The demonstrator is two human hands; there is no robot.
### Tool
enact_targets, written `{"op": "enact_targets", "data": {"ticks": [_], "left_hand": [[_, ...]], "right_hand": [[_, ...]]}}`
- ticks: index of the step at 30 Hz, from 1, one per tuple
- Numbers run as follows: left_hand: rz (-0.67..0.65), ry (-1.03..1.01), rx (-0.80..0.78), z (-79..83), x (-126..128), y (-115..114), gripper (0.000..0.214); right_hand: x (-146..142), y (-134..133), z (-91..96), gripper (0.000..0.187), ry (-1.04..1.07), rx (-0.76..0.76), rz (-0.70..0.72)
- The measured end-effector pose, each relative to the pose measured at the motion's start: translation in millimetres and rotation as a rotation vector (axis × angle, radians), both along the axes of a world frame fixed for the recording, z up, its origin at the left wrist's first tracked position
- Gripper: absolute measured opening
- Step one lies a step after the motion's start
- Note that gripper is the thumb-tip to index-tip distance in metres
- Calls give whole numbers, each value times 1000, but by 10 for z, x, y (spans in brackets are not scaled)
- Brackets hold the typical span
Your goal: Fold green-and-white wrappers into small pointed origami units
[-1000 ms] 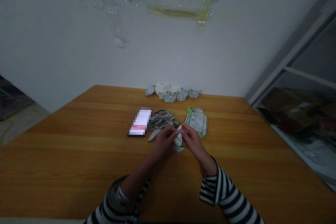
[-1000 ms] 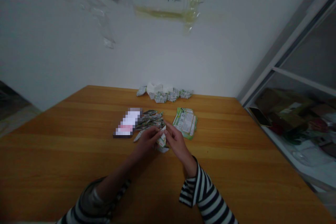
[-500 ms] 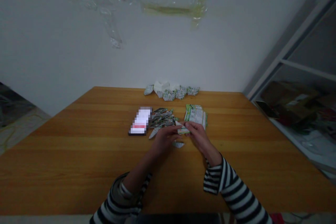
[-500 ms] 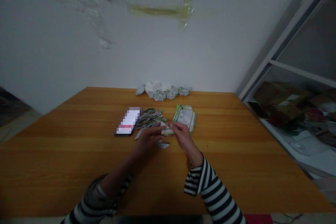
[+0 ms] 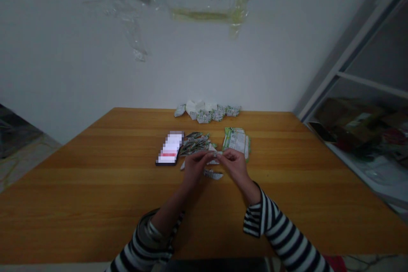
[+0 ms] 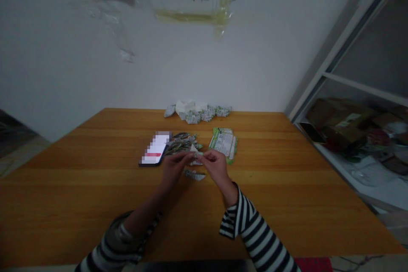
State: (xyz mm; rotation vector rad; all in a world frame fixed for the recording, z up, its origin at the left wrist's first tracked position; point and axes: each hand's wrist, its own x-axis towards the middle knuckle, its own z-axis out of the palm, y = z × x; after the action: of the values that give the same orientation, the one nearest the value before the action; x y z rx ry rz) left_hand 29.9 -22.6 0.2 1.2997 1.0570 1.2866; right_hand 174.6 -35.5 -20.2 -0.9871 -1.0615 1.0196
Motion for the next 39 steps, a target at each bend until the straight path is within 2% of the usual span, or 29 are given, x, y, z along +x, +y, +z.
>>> {"op": "enact_targets", "data": {"ticks": [6,10,14,17,20,23,25,31,36,39], "left_hand": [[86,-168,-109,-50,59,-13,32],[49,-201,-121,-113,50,26,38],[-70,-242,-127,-144,15,86,46],[-20,-153,-69,-145,-5,107,42],[42,-55,-6,-131,-15,93,35],[-2,-28,5,-101,-16,64,44],[-15,12,25,-73,-16,52,44],[-9,146,109,-77,-25,75,40],[-76,299,181,-171,1,39,40],[-88,417,259,-194,21,-5,42]], "right_hand": [[-159,-11,-18,32,208,-31,-47],[-149,-16,-15,30,159,-36,-54],[-53,4,-52,17,-80,55,-123],[16,4,-74,8,-302,161,-83],[42,-30,-54,17,-488,263,-5],[16,-84,-11,25,-584,327,89],[-26,-119,13,28,-543,314,125],[-164,-137,11,31,-109,112,121],[-164,-50,-75,41,24,-36,32],[-138,-23,-103,42,92,-82,56]]}}
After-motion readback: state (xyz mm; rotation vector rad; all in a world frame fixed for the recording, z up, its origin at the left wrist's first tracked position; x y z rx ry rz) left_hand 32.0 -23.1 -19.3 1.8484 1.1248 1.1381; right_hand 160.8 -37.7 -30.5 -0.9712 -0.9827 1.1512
